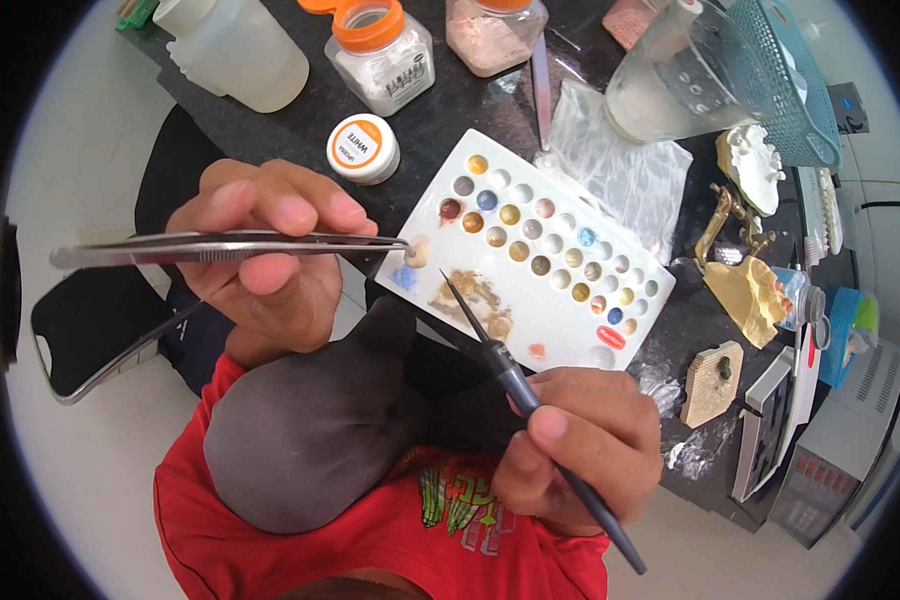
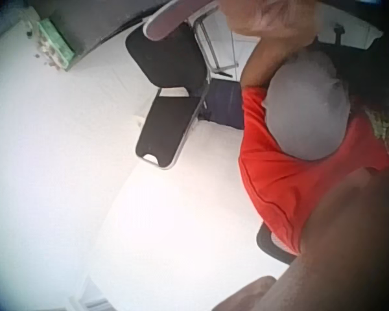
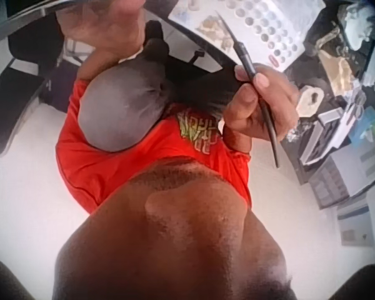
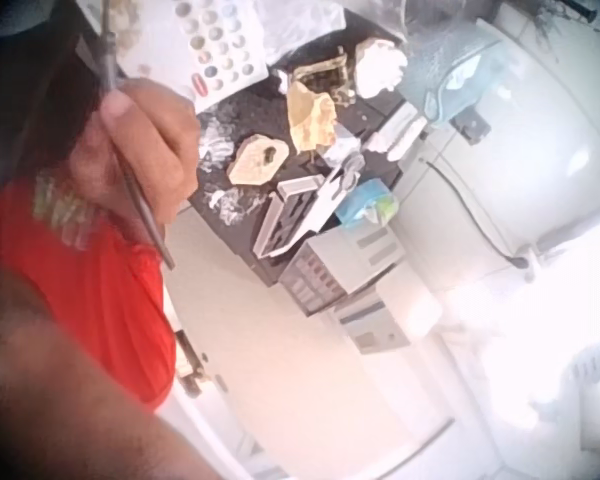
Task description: The person holds a dental prosthetic with tweezers and applies pigments to it using a brush dipped into a color palette.
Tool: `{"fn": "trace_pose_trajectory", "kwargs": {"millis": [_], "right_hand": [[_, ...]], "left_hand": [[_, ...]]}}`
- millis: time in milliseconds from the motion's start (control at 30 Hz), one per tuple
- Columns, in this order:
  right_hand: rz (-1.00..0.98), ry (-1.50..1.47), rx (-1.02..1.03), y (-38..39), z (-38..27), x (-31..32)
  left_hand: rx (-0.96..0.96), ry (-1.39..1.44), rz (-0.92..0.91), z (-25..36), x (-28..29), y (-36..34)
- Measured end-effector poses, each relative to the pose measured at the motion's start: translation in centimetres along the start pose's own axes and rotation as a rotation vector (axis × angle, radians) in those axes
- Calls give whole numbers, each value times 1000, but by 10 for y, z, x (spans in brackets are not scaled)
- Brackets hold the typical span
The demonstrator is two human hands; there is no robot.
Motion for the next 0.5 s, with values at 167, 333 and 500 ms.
{"fn": "trace_pose_trajectory", "kwargs": {"millis": [167, 333, 500], "right_hand": [[56, 189, -20, -20, -8, 10], [141, 321, -35, -48, 1, 40], [406, 451, 122, -62, -33, 124]], "left_hand": [[157, 25, 177, 0, 19, -7], [279, 16, 269, -7, 14, -7], [334, 109, 422, -13, 31, 4]]}}
Point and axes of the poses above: each hand's wrist, its own y-axis away from the middle knuckle, its own x-axis out of the back of the hand, z = x × y, the point moved 8 cm from there along -y, towards the middle knuckle, and after that the axes turned 12 degrees about z, right-handed, at the moved point
